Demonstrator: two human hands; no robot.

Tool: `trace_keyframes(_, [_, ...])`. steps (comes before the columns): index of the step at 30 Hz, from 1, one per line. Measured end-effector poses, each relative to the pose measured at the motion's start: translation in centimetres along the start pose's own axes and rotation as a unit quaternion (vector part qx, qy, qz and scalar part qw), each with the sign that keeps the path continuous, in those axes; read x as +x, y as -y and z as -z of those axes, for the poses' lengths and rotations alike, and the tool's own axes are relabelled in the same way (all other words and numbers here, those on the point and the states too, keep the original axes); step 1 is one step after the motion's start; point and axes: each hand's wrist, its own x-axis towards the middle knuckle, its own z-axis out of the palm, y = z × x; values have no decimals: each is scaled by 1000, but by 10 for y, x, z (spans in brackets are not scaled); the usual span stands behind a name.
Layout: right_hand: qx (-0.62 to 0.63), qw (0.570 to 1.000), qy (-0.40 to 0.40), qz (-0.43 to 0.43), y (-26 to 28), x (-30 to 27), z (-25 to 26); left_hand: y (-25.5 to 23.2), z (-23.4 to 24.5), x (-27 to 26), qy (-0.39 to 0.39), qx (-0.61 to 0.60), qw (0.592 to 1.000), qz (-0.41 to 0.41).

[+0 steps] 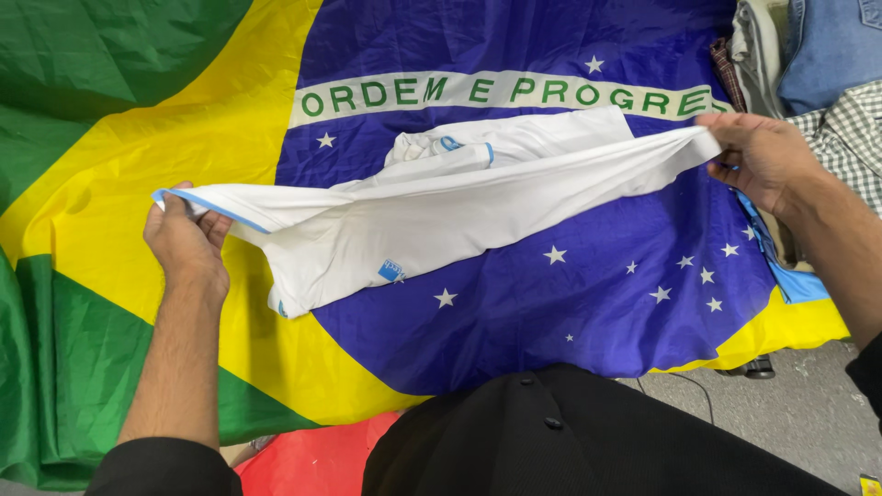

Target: The person folds a checkered shirt and a white polo shirt on a Brazilian flag spread on the floor. They smooth and align each garment, fold sleeves and sides, then roll or fold the shirts into compact rectangles and place them aside.

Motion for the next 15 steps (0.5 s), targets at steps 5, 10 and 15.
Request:
trace_keyframes(5, [-291, 955, 33, 36, -29, 12, -14, 2, -8, -15, -18, 12, 999, 44])
trace_keyframes(10, [-436, 897, 31, 58, -58, 1, -29, 22, 2, -43, -46, 47, 993, 100])
trace_keyframes(15, [-510, 860, 8, 29, -59, -13, -46, 25, 4, -53, -56, 54, 989, 124])
